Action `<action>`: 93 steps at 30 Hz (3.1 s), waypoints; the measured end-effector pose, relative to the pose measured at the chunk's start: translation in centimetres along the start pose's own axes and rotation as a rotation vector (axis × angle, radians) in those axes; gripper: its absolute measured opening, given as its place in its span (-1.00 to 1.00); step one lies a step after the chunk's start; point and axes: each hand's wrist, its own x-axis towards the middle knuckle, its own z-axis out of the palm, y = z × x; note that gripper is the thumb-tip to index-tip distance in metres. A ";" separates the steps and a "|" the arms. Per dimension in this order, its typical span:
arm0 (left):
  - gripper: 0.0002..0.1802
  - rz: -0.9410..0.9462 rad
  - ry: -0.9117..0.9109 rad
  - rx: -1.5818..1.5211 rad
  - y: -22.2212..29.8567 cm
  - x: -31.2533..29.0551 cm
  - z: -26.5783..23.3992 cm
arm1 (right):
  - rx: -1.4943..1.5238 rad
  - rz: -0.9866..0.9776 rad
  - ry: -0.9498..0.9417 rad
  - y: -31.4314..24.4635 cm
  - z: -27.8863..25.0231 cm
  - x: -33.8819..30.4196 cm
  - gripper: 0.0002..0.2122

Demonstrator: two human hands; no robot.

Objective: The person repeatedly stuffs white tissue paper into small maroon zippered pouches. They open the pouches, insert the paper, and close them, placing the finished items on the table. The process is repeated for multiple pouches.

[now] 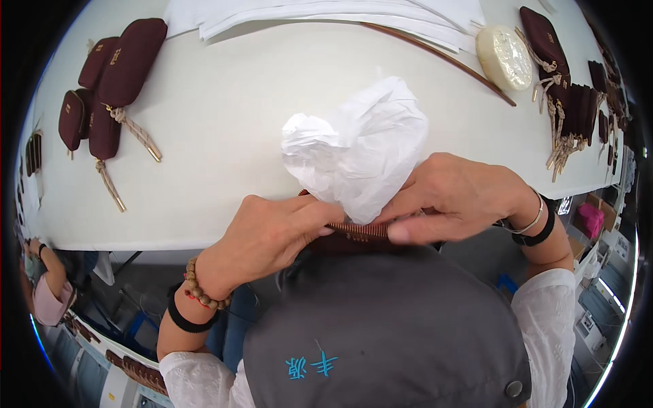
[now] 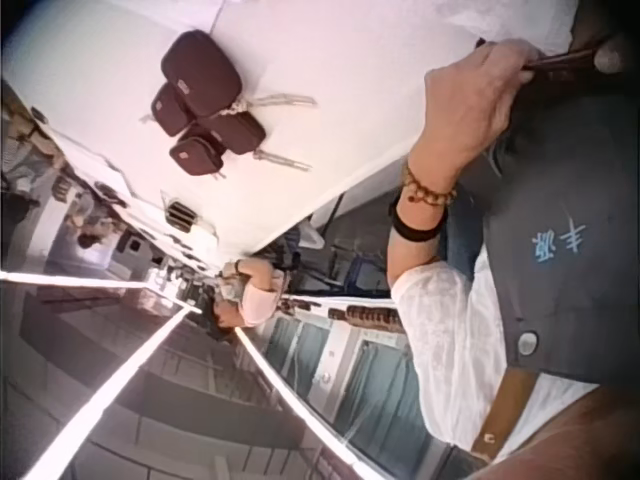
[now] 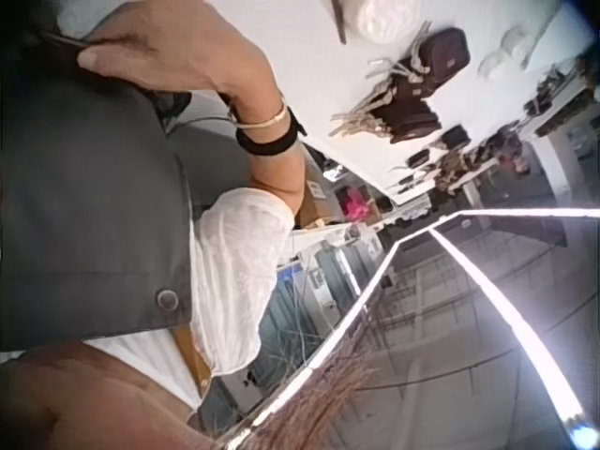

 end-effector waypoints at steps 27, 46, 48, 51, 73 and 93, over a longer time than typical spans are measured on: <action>-0.85 -0.072 0.146 -0.094 -1.2 1.3 -0.3 | 0.056 0.411 0.508 -2.6 1.4 -2.7 -0.66; -0.64 -0.168 0.378 -0.817 1.5 0.3 3.3 | 0.439 0.159 0.294 -2.7 1.0 -2.4 -0.62; -0.64 -0.103 0.379 -0.765 1.7 1.1 3.4 | 0.360 0.131 0.219 -2.5 0.5 -2.5 -0.67; -0.58 -0.119 0.257 -0.770 2.0 1.9 3.0 | 0.462 0.003 0.165 -1.5 1.2 -1.5 -0.65; -0.43 0.252 0.390 -0.807 0.8 3.0 4.7 | 0.995 0.051 0.141 0.1 2.2 -2.1 -0.35; -0.21 -0.116 0.363 -1.331 1.6 3.6 3.1 | 1.090 -0.223 0.252 1.5 3.0 0.4 -0.25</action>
